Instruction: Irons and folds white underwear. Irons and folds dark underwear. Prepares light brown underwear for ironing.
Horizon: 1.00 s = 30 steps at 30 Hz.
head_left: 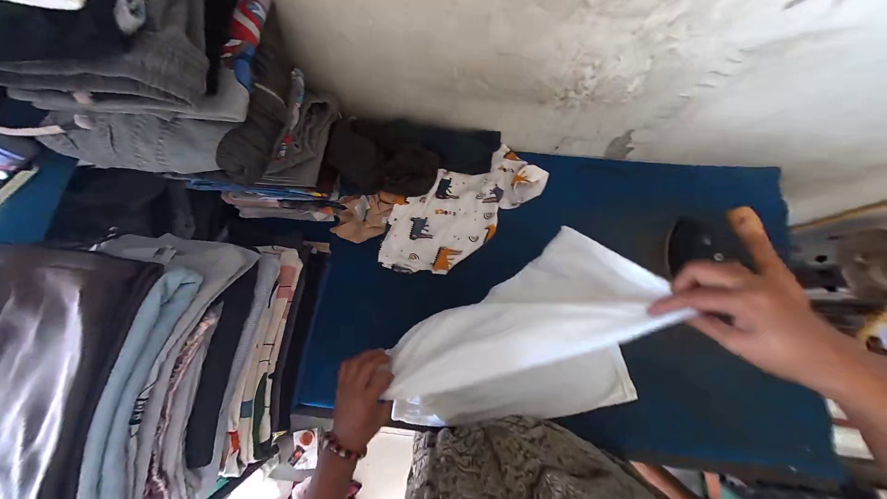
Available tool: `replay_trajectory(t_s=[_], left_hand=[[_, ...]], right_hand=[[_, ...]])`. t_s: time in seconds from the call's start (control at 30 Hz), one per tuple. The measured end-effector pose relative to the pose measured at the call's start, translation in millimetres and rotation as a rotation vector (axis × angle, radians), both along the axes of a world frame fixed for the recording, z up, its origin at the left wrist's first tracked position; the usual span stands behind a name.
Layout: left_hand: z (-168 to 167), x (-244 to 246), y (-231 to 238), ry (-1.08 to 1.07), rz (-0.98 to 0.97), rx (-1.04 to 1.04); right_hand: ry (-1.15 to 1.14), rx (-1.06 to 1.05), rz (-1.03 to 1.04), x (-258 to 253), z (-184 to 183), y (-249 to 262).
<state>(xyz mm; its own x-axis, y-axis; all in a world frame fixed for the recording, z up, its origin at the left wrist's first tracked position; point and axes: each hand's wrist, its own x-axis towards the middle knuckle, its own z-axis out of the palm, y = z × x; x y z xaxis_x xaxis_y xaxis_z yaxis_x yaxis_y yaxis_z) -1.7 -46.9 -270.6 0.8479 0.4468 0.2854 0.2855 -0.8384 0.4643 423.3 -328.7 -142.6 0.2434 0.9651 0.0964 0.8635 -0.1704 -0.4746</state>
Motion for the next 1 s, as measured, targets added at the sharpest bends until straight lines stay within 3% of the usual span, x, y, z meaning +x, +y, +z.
replay_trajectory(t_s=[0.1,0.17,0.2,0.27,0.37,0.5,0.6,0.77,0.87,0.93,1.0], left_hand=[[-6,-8,-33,0.313,-0.251,-0.099],[-6,-5,-45,0.604,-0.334,-0.214],[-7,-4,-50,0.614,-0.347,-0.203],[-6,10,-60,0.434,-0.329,-0.108],[2,72,-82,0.291,-0.313,-0.046],[-6,181,-86,0.555,-0.35,-0.152],[-29,224,-60,0.693,-0.33,-0.181],[-52,237,-43,0.494,-0.139,-0.145],[-54,224,-84,0.367,-0.047,-0.16],[-58,199,-113,0.335,-0.141,-0.149],[-73,165,-112,0.366,-0.184,-0.088]], right_hand=[[0.191,-0.298,-0.08,-46,-45,-80],[0.301,-0.588,-0.097,-65,-65,-91],[0.327,-0.632,-0.114,-69,-76,-88],[0.336,-0.568,-0.204,-65,-93,-71],[0.24,-0.395,-0.37,-48,-121,-32],[0.143,-0.337,-0.343,-15,-167,-3],[0.145,-0.42,-0.302,0,-165,7],[0.087,-0.388,-0.435,19,-157,20],[-0.017,-0.225,-0.527,-22,-163,32],[-0.036,-0.081,-0.436,-72,-171,28],[-0.056,-0.025,-0.285,-103,-203,3]])
